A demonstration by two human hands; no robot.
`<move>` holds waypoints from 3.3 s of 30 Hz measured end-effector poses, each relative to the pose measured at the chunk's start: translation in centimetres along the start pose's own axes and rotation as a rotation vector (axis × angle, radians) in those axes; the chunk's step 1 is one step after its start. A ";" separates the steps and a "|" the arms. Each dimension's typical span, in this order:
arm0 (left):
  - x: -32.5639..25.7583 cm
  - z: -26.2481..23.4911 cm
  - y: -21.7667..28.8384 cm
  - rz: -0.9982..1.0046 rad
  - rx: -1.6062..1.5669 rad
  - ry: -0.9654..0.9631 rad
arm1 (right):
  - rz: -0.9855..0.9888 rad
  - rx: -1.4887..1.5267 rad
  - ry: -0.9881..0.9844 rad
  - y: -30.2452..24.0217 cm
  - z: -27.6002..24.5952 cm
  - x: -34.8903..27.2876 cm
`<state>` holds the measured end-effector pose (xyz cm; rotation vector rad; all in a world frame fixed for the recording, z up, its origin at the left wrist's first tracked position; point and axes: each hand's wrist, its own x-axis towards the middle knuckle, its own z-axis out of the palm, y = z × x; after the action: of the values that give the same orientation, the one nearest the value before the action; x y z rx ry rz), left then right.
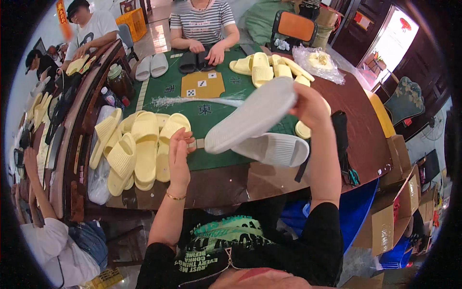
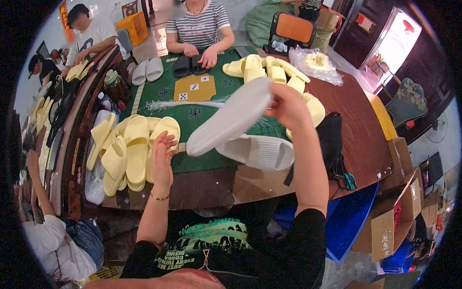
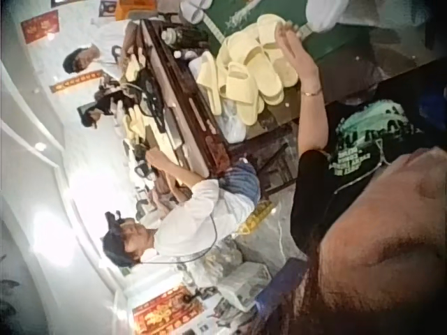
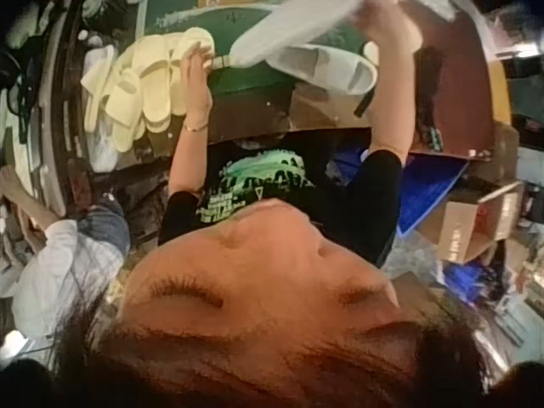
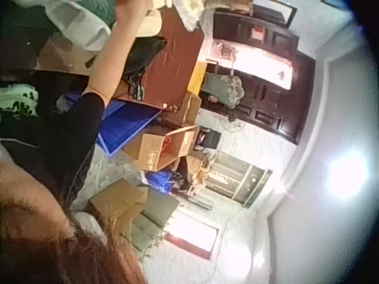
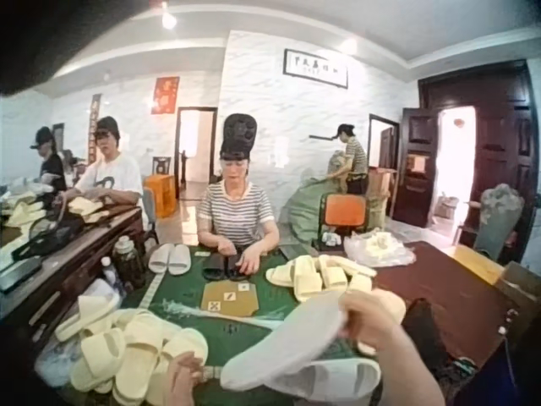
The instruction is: The person fastens pairs of slippers together by threading thin plastic ties through them and securing them by hand, repeating the process on different pairs of slippers across the table.
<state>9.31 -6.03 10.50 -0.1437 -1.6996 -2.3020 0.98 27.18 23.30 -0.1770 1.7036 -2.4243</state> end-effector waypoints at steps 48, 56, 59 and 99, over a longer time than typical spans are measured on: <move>-6.5 -1.9 -5.5 0.266 1.132 -0.172 | -0.286 -1.107 -0.119 17.1 1.0 5.6; -1.5 0.1 -6.7 0.218 1.454 -0.271 | -0.403 -0.957 0.000 19.5 1.9 3.8; -1.3 -0.1 -9.2 0.233 1.502 -0.305 | -0.475 -0.911 0.017 21.3 2.8 3.5; 7.8 3.9 -10.4 -0.309 0.388 -0.261 | -0.229 -0.332 -0.041 22.8 3.0 5.4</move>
<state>-1.36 -0.76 4.01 -0.1110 -2.4169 -2.1723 -2.08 15.71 2.83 -0.4858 2.1626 -2.2437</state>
